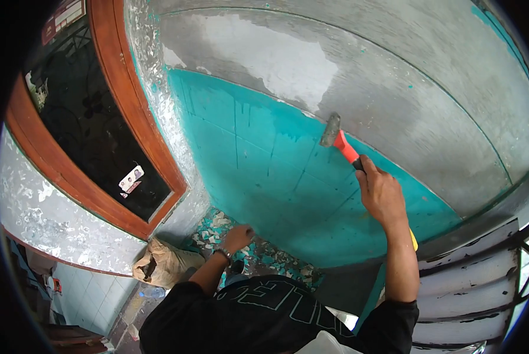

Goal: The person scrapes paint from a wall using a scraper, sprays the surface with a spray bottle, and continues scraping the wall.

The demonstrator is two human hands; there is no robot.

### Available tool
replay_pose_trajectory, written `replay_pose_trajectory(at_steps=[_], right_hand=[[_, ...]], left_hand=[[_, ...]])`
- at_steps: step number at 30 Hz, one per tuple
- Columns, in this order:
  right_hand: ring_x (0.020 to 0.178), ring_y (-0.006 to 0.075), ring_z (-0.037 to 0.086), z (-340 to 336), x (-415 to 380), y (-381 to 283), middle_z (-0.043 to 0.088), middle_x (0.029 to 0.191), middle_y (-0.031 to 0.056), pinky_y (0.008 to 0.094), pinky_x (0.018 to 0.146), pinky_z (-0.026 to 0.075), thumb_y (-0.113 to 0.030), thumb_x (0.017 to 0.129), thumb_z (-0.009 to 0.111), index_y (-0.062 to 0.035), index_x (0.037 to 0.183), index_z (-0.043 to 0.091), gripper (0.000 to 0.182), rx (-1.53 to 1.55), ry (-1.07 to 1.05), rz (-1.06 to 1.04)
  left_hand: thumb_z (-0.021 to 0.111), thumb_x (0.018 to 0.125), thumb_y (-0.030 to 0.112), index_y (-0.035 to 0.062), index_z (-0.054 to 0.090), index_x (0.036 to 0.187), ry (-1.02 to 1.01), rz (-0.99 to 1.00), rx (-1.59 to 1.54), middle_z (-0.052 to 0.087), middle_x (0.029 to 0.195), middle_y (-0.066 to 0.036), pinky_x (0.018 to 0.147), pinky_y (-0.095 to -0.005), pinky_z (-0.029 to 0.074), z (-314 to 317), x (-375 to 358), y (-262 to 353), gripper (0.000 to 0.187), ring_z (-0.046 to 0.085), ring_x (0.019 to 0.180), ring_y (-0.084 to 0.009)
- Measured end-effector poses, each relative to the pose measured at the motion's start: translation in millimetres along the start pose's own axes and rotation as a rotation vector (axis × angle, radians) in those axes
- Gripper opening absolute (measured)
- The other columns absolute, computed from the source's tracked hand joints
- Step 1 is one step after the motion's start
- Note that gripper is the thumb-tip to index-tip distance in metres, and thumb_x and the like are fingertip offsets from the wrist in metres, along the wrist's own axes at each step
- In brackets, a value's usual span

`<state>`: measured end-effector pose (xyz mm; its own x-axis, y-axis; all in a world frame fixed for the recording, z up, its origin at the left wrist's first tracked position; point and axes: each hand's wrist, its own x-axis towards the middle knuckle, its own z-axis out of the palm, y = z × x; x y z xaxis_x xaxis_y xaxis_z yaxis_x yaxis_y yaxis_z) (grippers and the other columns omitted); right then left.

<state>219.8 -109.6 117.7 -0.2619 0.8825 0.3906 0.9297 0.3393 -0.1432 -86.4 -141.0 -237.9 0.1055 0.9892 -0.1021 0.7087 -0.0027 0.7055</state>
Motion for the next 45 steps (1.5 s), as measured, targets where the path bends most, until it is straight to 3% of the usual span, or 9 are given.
replay_pose_trajectory(at_steps=[5, 12, 18, 22, 25, 28, 31, 38, 45], right_hand=[[0.069, 0.0399, 0.065, -0.2, 35.6, -36.2, 0.067, 0.08, 0.0197, 0.0495, 0.061, 0.052, -0.024, 0.093, 0.054, -0.0043, 0.109, 0.056, 0.026, -0.181, -0.088, -0.014], [0.072, 0.0411, 0.064, 61.7, 86.6, -76.4, 0.066, 0.077, 0.0192, 0.052, 0.061, 0.051, -0.027, 0.093, 0.054, -0.0051, 0.101, 0.054, 0.024, -0.209, -0.149, -0.152], [0.071, 0.0429, 0.064, 92.9, 50.1, -80.8, 0.066, 0.079, 0.0234, 0.0522, 0.063, 0.051, -0.025, 0.089, 0.058, -0.0009, 0.102, 0.05, 0.028, 0.128, -0.265, -0.104], [0.073, 0.0445, 0.063, 70.5, 11.1, -70.3, 0.065, 0.081, 0.0253, 0.0517, 0.063, 0.05, -0.016, 0.086, 0.06, 0.0013, 0.106, 0.047, 0.029, 0.264, -0.276, -0.117], [0.077, 0.0447, 0.063, 37.1, -7.1, -60.7, 0.065, 0.081, 0.0256, 0.0511, 0.065, 0.048, -0.011, 0.085, 0.062, 0.0031, 0.11, 0.047, 0.033, 0.393, -0.215, 0.086], [0.078, 0.0448, 0.062, 12.0, -32.7, -34.6, 0.063, 0.079, 0.024, 0.0483, 0.066, 0.047, -0.01, 0.084, 0.063, 0.0018, 0.116, 0.045, 0.038, 0.503, -0.197, 0.137], [0.076, 0.0441, 0.062, -12.5, -73.0, -20.8, 0.062, 0.078, 0.0214, 0.0455, 0.066, 0.047, -0.013, 0.084, 0.065, -0.001, 0.114, 0.048, 0.037, 0.285, -0.222, 0.235], [0.082, 0.0418, 0.063, -37.9, -135.4, -3.6, 0.063, 0.09, 0.0237, 0.0419, 0.074, 0.049, -0.02, 0.085, 0.068, -0.0001, 0.119, 0.055, 0.042, 0.298, -0.082, 0.309], [0.065, 0.0224, 0.058, -64.7, -102.8, -9.1, 0.063, 0.084, 0.0173, 0.032, 0.062, 0.047, -0.014, 0.085, 0.067, 0.004, 0.119, 0.061, 0.039, 0.214, 0.116, 0.157]], left_hand=[[0.061, 0.084, 0.036, 0.0072, 0.068, 0.099, -0.087, -0.194, 0.173, 0.067, 0.095, -0.019, 0.079, -0.0499, 0.05, 9.1, -54.7, -89.5, 0.033, 0.064, 0.092, -0.0379], [0.063, 0.084, 0.031, 0.0054, 0.066, 0.104, 0.098, -0.221, 0.019, 0.067, 0.1, -0.018, 0.077, -0.0474, 0.051, -36.7, -64.6, -64.7, 0.033, 0.065, 0.086, -0.038], [0.065, 0.08, 0.008, 0.0022, 0.058, 0.118, 0.723, 0.589, -0.059, 0.057, 0.12, -0.015, 0.093, -0.0434, 0.046, -125.4, -19.6, 128.3, 0.039, 0.057, 0.108, -0.0303], [0.059, 0.075, -0.001, 0.0043, 0.049, 0.132, 0.69, 1.011, 0.161, 0.059, 0.116, -0.013, 0.105, -0.0445, 0.04, -145.3, 21.4, 217.6, 0.058, 0.056, 0.113, -0.0267], [0.059, 0.075, -0.001, 0.0065, 0.044, 0.138, 0.597, 1.096, 0.208, 0.062, 0.102, -0.006, 0.102, -0.0421, 0.039, -131.9, 45.8, 250.8, 0.066, 0.058, 0.102, -0.0223], [0.059, 0.077, 0.003, 0.007, 0.055, 0.127, 0.576, 1.246, 0.285, 0.059, 0.083, -0.001, 0.093, -0.0383, 0.042, -126.7, 52.8, 280.2, 0.051, 0.057, 0.087, -0.0183], [0.057, 0.079, 0.009, 0.0088, 0.062, 0.085, 0.561, 1.332, 0.26, 0.049, 0.073, -0.002, 0.08, -0.0328, 0.041, -136.4, 64.5, 298.6, 0.008, 0.051, 0.075, -0.0176], [0.058, 0.077, 0.009, 0.0101, 0.056, 0.077, 0.679, 1.395, 0.158, 0.047, 0.073, -0.003, 0.08, -0.0337, 0.041, -127.4, 71.2, 311.5, 0.002, 0.051, 0.073, -0.0186], [0.062, 0.073, 0.007, 0.0097, 0.056, 0.076, 0.554, 1.359, 0.127, 0.048, 0.071, -0.002, 0.074, -0.0332, 0.04, -119.3, 84.8, 327.9, 0.008, 0.052, 0.071, -0.018]])
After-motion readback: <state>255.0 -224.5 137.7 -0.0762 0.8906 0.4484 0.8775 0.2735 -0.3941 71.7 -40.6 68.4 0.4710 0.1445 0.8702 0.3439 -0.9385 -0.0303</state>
